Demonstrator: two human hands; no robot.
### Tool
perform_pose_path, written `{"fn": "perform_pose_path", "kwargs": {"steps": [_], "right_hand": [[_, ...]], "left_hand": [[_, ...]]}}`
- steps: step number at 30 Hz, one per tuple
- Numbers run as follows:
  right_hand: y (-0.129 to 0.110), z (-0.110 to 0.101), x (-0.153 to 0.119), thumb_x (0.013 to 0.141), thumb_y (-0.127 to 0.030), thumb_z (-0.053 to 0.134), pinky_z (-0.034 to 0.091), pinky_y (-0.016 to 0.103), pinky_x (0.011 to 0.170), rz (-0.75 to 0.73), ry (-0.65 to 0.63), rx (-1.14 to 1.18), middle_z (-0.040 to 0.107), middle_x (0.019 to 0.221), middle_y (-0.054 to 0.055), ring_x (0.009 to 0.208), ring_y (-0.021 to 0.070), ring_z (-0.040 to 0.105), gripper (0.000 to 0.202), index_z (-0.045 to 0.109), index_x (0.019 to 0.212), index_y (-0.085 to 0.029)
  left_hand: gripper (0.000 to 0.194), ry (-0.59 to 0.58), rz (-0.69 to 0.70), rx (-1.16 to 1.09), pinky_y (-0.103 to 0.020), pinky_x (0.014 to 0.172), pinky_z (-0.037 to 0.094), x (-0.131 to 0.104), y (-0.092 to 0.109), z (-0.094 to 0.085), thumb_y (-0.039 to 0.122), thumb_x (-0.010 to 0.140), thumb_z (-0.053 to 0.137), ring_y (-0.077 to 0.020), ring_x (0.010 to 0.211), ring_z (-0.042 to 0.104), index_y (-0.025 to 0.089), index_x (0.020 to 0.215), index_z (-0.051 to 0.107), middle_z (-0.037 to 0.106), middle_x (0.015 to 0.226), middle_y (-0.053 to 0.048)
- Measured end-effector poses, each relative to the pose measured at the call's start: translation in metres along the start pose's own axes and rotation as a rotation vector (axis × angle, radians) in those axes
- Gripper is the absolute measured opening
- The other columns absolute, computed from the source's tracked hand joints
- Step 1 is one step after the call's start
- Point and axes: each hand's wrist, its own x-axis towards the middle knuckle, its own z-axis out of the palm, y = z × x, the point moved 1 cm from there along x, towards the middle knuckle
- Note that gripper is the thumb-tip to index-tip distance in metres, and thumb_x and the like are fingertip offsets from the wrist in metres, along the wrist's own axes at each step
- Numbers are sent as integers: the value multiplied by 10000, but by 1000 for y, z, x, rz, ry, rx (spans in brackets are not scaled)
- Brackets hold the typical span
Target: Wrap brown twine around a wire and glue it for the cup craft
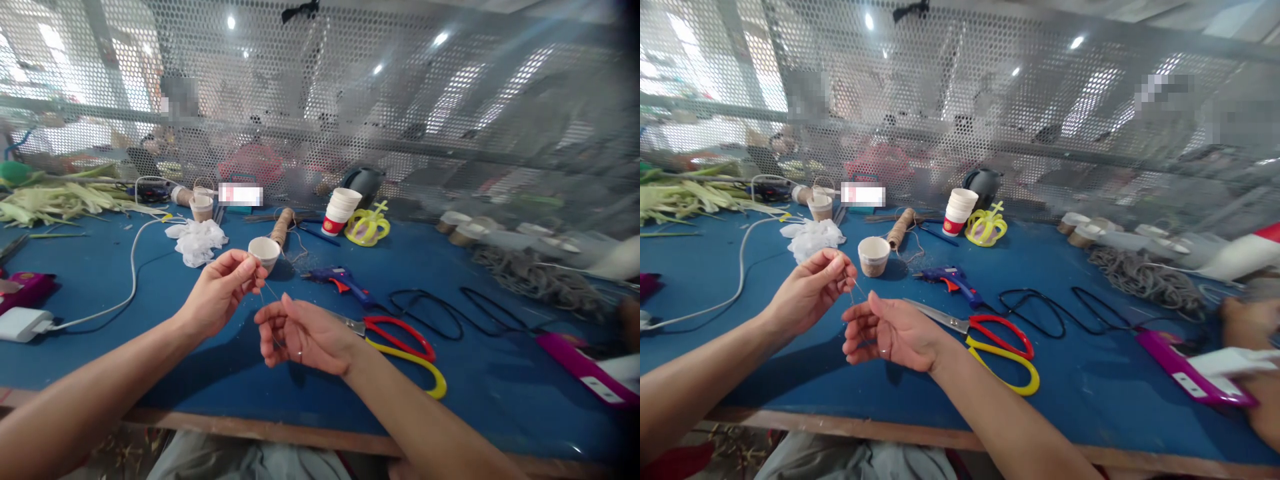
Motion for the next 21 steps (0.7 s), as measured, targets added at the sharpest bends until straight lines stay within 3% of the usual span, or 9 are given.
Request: {"fn": "perform_pose_path", "kwargs": {"steps": [6,11,21], "right_hand": [[1,1,1,824,-430,495,487,241,579,-27,81,28,620,634,8,580,104,615,336,628,788,-123],[4,1,4,737,-365,633,485,230,540,-70,101,53,619,604,-13,548,100,607,241,630,752,-124],[6,6,5,637,-303,734,414,196,475,-150,167,102,552,485,-53,439,60,510,234,570,621,-136]], "left_hand": [[149,19,75,6,-186,552,443,0,1,0,243,671,681,-71,564,551,146,677,568,625,620,11],[132,37,104,31,-203,577,445,-1,0,1,236,688,663,-74,566,548,150,682,564,613,616,16],[103,41,157,62,-203,587,461,-3,0,1,223,711,642,-77,591,558,150,688,574,611,634,17]]}}
